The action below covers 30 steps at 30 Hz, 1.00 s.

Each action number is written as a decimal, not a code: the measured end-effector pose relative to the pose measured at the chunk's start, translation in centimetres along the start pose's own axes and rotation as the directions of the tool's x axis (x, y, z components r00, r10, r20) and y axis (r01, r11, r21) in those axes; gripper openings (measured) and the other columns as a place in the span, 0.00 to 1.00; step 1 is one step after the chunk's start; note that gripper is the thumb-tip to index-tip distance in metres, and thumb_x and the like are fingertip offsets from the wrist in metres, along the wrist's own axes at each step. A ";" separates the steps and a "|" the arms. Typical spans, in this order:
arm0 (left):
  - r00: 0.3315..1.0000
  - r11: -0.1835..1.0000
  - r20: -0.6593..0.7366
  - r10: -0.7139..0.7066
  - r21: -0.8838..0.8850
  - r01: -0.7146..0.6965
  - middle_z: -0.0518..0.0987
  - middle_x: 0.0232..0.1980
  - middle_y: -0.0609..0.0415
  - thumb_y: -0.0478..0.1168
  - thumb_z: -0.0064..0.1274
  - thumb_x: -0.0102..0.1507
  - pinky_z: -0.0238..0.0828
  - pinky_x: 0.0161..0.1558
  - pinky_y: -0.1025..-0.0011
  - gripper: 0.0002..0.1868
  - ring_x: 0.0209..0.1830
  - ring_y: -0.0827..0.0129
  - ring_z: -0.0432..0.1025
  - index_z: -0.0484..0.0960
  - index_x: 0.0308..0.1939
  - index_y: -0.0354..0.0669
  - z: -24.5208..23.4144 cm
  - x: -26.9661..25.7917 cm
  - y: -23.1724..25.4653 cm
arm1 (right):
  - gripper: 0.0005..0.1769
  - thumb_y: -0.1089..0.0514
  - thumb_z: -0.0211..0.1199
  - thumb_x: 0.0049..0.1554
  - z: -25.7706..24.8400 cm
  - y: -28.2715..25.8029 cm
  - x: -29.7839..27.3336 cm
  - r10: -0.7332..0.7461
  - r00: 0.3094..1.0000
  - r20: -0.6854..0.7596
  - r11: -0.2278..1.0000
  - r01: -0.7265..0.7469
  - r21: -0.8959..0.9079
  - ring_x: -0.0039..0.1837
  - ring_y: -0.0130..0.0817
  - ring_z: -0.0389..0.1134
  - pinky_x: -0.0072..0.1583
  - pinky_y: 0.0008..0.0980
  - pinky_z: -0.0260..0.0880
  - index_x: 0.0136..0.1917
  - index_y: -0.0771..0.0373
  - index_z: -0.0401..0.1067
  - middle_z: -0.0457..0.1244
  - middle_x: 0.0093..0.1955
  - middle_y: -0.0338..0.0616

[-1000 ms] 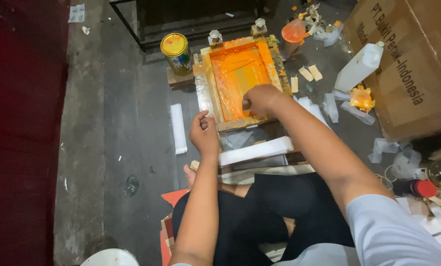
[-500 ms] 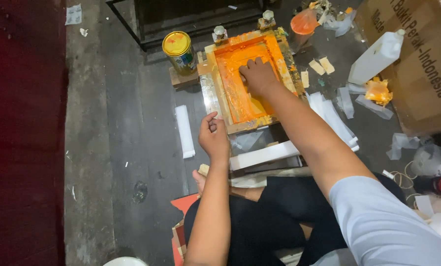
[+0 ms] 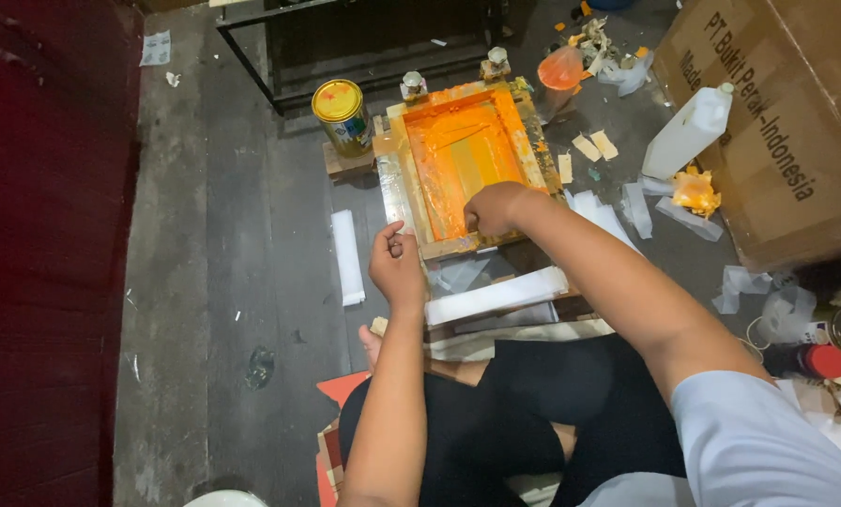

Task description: The person sits on the floor and uses a squeegee to spread orange ink across a screen printing frame. They place white rectangular sheets under the frame, pull the squeegee across the screen to apply ink, and then lift the printed sheets to place them on the floor.

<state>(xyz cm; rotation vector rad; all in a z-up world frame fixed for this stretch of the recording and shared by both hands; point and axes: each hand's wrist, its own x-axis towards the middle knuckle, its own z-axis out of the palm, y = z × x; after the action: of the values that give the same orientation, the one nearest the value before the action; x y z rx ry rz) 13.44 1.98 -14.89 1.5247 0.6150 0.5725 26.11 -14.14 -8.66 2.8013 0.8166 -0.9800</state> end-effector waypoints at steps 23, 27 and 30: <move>0.999 0.998 0.023 -0.046 0.044 0.045 0.78 0.28 0.57 0.35 0.56 0.62 0.72 0.31 0.72 0.09 0.26 0.74 0.71 0.86 0.46 0.47 0.1 0.3 0.6 | 0.26 0.55 0.67 0.52 3.0 -0.6 -0.8 -0.009 0.955 -0.296 0.997 -0.014 -0.077 0.62 0.49 0.68 0.60 0.50 0.71 0.65 0.48 0.75 0.69 0.57 0.46; 1.000 0.996 0.024 0.012 0.086 -0.014 0.79 0.31 0.56 0.34 0.56 0.61 0.75 0.34 0.72 0.10 0.30 0.75 0.74 0.86 0.45 0.46 0.0 0.2 -0.5 | 0.29 0.69 0.55 0.56 1.2 -1.0 -10.4 0.052 0.901 -0.431 0.979 0.039 0.199 0.69 0.54 0.66 0.67 0.52 0.67 0.70 0.56 0.73 0.69 0.62 0.53; 0.996 0.988 0.068 0.061 0.138 -0.070 0.78 0.30 0.55 0.34 0.57 0.62 0.73 0.35 0.68 0.09 0.28 0.72 0.71 0.87 0.46 0.45 0.0 -0.4 -0.8 | 0.33 0.61 0.56 0.57 8.1 5.2 -7.7 0.080 0.684 -0.725 0.996 -0.088 0.028 0.68 0.42 0.67 0.61 0.47 0.72 0.73 0.36 0.66 0.66 0.68 0.35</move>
<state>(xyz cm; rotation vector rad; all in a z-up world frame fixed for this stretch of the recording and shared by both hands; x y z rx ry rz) 13.10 1.77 -15.67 1.6945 0.5677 0.5374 19.11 -24.03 -11.10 3.1700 0.7032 0.2272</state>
